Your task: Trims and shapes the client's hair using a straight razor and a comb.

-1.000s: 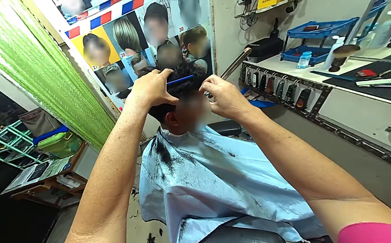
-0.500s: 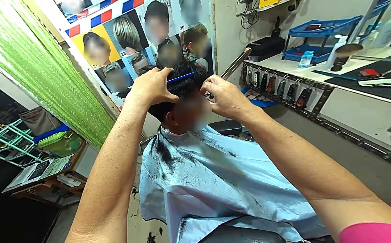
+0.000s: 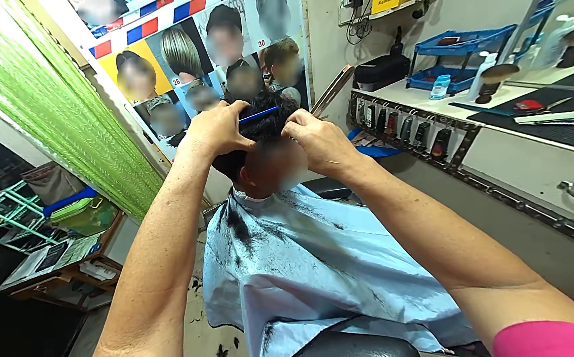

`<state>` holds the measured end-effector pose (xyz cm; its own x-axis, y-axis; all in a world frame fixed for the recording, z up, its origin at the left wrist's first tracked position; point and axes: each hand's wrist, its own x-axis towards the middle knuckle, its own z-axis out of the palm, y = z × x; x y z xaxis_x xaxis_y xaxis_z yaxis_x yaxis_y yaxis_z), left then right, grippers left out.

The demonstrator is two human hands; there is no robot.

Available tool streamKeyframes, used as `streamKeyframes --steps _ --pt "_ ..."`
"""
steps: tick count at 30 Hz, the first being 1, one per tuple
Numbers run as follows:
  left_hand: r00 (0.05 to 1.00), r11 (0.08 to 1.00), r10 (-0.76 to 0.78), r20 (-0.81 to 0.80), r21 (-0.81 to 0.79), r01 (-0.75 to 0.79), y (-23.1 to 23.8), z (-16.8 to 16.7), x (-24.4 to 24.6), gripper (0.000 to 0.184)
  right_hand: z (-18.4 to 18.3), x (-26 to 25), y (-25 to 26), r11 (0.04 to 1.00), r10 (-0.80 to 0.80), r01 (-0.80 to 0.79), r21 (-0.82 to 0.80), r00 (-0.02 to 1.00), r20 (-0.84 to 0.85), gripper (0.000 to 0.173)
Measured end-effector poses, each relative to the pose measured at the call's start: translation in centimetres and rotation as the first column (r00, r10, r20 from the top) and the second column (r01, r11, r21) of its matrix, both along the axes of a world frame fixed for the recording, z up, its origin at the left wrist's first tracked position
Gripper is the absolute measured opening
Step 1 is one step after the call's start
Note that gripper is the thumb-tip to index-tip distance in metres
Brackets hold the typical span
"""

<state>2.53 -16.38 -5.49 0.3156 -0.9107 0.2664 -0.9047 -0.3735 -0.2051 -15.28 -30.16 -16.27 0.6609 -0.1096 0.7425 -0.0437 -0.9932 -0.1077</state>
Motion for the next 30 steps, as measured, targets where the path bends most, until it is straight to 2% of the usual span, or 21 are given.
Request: streamKeyframes --steps 6,11,16,21,25,30 --pt "1.0 1.0 0.002 -0.004 -0.003 -0.002 0.0 0.0 0.0 0.096 -0.2 -0.1 -0.2 1.0 0.009 -0.009 0.005 0.999 0.035 0.018" --pt "1.0 1.0 0.002 -0.008 -0.002 -0.002 0.1 0.1 0.0 0.095 -1.1 -0.1 0.0 1.0 0.004 -0.005 -0.014 0.999 -0.049 0.015" --pt "1.0 1.0 -0.006 -0.014 -0.004 0.005 0.0 0.2 0.0 0.093 -1.6 -0.1 -0.2 1.0 0.017 -0.015 -0.026 0.995 0.096 0.015" --pt "1.0 1.0 -0.006 -0.011 -0.009 0.006 0.0 0.0 0.1 0.093 -2.4 0.0 -0.4 0.999 0.041 -0.04 -0.028 0.999 0.02 0.014" --pt "1.0 1.0 -0.016 -0.02 -0.009 0.016 0.0 0.1 0.1 0.091 -2.5 0.1 -0.4 1.0 0.023 -0.02 -0.022 0.991 0.135 0.014" --pt "0.999 0.999 -0.033 -0.021 -0.02 0.032 0.0 0.0 0.7 0.091 -3.5 0.3 -0.4 0.997 0.043 -0.038 -0.06 0.995 0.095 0.014"
